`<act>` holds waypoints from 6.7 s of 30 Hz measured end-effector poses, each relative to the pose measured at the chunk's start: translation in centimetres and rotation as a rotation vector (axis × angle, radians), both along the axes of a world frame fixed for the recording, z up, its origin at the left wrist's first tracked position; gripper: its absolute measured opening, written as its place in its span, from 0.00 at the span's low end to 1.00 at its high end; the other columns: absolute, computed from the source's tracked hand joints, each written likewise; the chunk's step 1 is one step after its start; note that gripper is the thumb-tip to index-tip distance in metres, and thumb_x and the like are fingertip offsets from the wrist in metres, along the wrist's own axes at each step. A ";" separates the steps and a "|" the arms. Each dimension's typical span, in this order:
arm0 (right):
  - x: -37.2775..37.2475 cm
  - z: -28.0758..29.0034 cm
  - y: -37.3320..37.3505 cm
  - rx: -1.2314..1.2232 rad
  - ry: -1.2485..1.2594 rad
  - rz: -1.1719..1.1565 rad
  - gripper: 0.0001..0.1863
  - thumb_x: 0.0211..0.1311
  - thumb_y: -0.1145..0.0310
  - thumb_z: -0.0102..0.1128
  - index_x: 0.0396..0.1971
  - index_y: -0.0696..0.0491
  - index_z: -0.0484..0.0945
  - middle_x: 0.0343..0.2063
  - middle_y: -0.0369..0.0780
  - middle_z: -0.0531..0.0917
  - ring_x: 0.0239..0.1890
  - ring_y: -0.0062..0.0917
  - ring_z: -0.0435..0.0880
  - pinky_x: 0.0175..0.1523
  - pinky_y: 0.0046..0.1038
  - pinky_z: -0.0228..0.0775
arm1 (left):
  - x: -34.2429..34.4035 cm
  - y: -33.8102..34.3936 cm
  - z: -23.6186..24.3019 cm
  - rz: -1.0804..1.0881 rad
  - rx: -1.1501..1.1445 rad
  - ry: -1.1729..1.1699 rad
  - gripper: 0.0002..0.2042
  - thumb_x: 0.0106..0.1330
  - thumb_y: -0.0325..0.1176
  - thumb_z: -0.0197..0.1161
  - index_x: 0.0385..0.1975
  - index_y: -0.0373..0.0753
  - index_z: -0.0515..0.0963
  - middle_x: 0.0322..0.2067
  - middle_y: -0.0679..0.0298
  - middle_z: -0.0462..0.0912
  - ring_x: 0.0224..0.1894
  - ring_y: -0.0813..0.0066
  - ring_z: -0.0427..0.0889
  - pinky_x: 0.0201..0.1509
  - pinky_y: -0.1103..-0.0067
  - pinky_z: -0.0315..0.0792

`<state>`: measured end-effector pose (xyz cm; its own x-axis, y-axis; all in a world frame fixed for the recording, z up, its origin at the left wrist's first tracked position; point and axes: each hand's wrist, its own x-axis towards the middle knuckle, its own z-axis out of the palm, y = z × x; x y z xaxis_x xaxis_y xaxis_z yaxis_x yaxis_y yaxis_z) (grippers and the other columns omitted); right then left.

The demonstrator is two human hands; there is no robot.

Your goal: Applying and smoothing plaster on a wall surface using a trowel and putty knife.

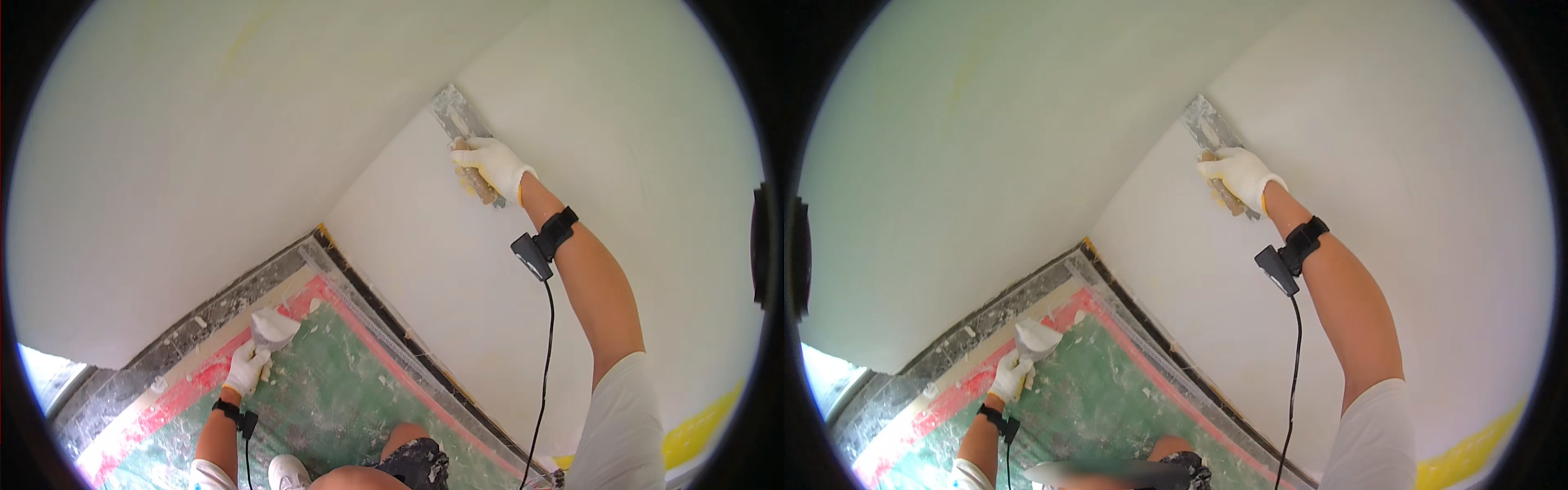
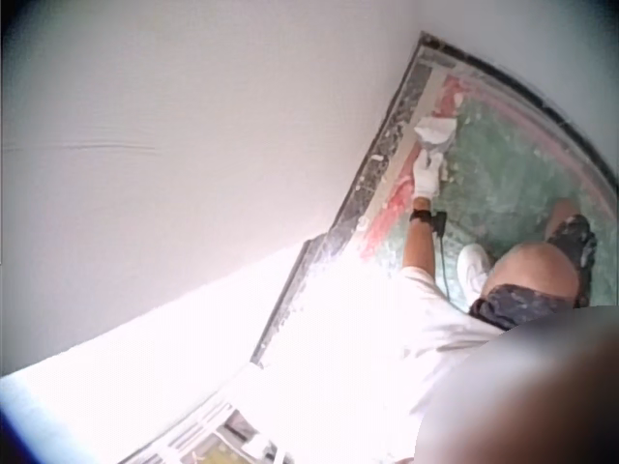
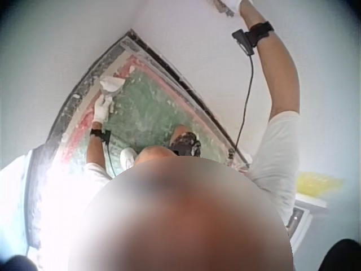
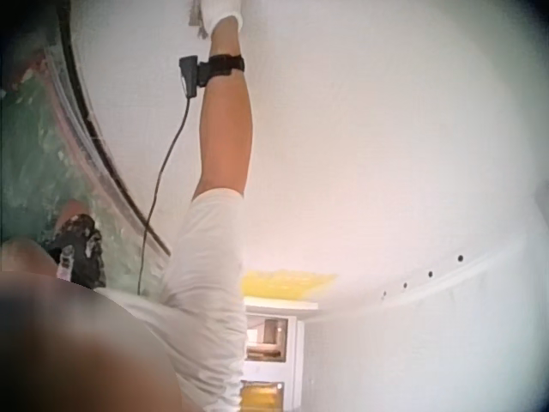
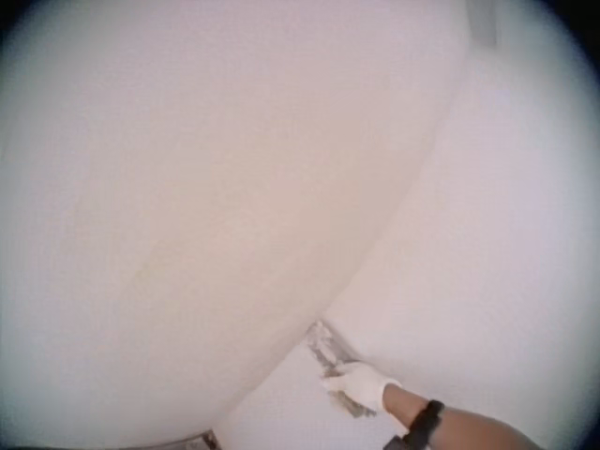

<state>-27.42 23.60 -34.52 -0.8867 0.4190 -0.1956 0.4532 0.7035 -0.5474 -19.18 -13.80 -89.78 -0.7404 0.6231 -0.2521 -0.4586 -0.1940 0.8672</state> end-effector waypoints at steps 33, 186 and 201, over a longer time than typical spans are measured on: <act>18.6 12.9 -4.2 -0.730 0.586 0.084 0.27 0.77 0.44 0.54 0.44 0.57 0.80 0.28 0.38 0.83 0.24 0.23 0.82 0.28 0.26 0.77 | -2.1 2.3 34.7 -0.961 0.370 0.155 0.20 0.71 0.50 0.70 0.37 0.36 0.77 0.28 0.64 0.79 0.22 0.78 0.77 0.26 0.80 0.70; 34.2 48.0 6.7 -0.094 0.575 -0.274 0.15 0.68 0.66 0.65 0.49 0.56 0.77 0.32 0.37 0.85 0.33 0.28 0.88 0.42 0.30 0.81 | -0.4 5.6 98.7 -0.715 0.040 -0.108 0.14 0.73 0.40 0.68 0.40 0.33 0.79 0.33 0.58 0.86 0.28 0.75 0.83 0.30 0.79 0.76; 37.9 54.8 2.4 -1.364 0.656 0.152 0.16 0.58 0.73 0.66 0.17 0.51 0.67 0.25 0.41 0.80 0.20 0.20 0.72 0.28 0.28 0.66 | 4.1 19.4 109.1 -1.325 0.192 -0.082 0.14 0.70 0.38 0.72 0.33 0.34 0.77 0.24 0.59 0.80 0.22 0.74 0.79 0.25 0.79 0.68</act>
